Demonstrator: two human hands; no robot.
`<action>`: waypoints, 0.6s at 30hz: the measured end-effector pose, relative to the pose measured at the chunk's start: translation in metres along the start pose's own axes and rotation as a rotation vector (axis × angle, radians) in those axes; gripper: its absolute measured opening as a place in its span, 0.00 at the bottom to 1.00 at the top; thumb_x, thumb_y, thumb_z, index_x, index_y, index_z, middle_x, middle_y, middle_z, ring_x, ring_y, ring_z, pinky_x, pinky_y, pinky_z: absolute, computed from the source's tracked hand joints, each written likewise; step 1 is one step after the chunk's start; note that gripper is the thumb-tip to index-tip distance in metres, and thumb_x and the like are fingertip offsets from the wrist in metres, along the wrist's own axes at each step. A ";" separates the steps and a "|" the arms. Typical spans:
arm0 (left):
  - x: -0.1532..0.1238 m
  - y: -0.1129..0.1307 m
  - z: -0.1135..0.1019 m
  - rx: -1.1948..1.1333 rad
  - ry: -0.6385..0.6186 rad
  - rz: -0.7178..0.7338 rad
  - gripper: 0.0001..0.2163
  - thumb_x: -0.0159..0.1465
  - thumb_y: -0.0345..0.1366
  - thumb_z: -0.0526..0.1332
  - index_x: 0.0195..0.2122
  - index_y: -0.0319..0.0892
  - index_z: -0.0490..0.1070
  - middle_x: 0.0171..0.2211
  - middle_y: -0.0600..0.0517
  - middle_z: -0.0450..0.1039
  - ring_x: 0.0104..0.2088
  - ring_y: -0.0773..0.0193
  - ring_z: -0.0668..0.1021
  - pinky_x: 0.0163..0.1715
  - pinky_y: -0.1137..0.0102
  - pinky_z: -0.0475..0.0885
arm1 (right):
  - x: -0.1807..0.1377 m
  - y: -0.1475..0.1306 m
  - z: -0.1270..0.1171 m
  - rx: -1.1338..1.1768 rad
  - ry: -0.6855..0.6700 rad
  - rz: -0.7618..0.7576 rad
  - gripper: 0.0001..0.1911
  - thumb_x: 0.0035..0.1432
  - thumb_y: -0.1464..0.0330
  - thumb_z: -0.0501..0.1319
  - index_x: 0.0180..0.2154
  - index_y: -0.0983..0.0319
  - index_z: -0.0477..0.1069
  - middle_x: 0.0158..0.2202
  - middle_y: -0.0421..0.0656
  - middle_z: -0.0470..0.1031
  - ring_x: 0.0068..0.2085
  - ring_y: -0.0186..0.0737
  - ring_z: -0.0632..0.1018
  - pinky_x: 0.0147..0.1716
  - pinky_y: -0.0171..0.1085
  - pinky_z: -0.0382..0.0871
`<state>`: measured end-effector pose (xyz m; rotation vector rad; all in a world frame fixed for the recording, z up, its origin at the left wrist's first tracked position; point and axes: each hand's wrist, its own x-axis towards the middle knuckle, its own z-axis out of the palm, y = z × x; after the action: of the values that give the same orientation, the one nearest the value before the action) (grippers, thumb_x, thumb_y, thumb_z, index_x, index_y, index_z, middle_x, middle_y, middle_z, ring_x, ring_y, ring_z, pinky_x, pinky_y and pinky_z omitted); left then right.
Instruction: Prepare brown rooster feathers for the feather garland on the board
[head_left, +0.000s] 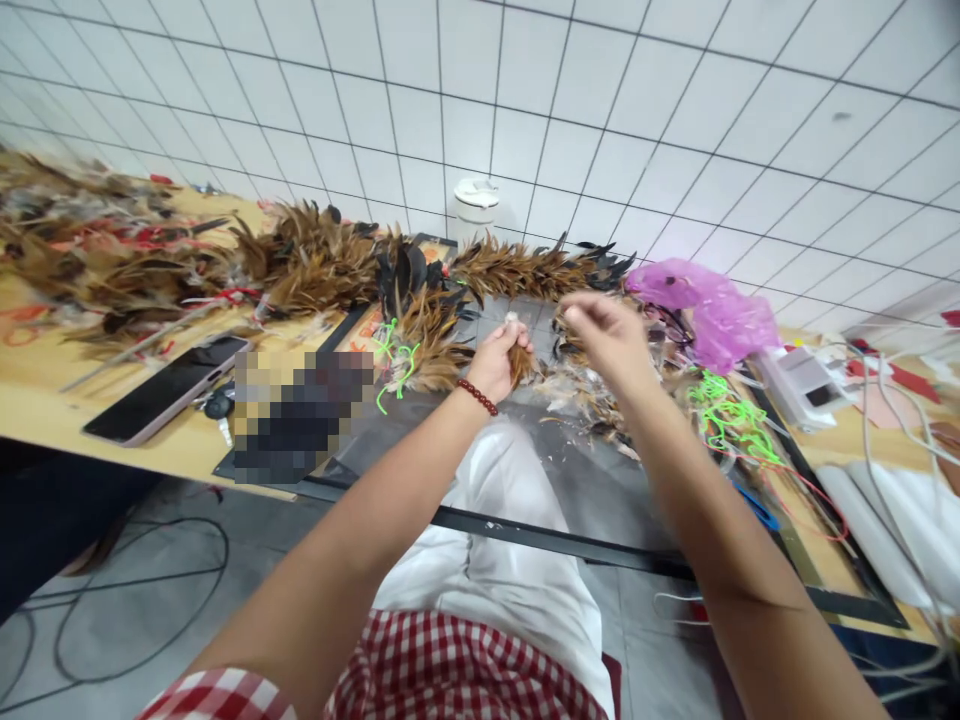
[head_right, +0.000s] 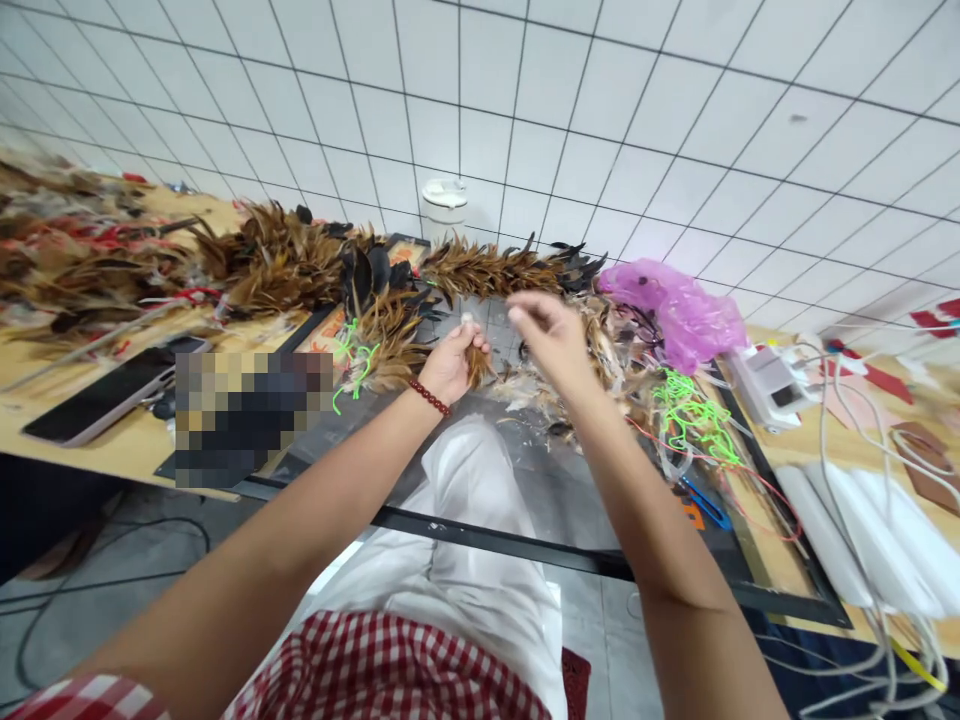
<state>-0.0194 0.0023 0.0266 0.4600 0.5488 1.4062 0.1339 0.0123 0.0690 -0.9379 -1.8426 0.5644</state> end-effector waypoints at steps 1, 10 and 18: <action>0.001 0.000 -0.001 -0.015 0.016 -0.001 0.09 0.59 0.36 0.65 0.29 0.39 0.65 0.20 0.58 0.62 0.24 0.73 0.72 0.29 0.76 0.69 | -0.007 0.006 0.003 -0.059 -0.035 -0.014 0.11 0.60 0.64 0.59 0.42 0.61 0.74 0.40 0.45 0.76 0.42 0.40 0.75 0.46 0.44 0.69; 0.009 0.007 -0.016 0.002 0.002 -0.047 0.08 0.61 0.36 0.62 0.30 0.39 0.64 0.20 0.60 0.58 0.14 0.79 0.57 0.13 0.82 0.51 | -0.043 0.031 0.005 -0.617 -0.341 -0.024 0.08 0.56 0.72 0.56 0.33 0.60 0.74 0.40 0.47 0.76 0.47 0.47 0.70 0.47 0.47 0.56; 0.001 -0.010 -0.007 0.393 -0.023 0.004 0.12 0.59 0.40 0.64 0.29 0.37 0.66 0.19 0.59 0.60 0.14 0.81 0.54 0.13 0.81 0.45 | -0.036 0.042 -0.005 0.314 -0.095 0.459 0.17 0.49 0.60 0.64 0.39 0.62 0.71 0.27 0.38 0.73 0.26 0.32 0.70 0.29 0.34 0.63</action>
<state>-0.0158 0.0022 0.0154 0.7902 0.8101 1.2958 0.1625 0.0084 0.0220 -1.1343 -1.5569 1.1605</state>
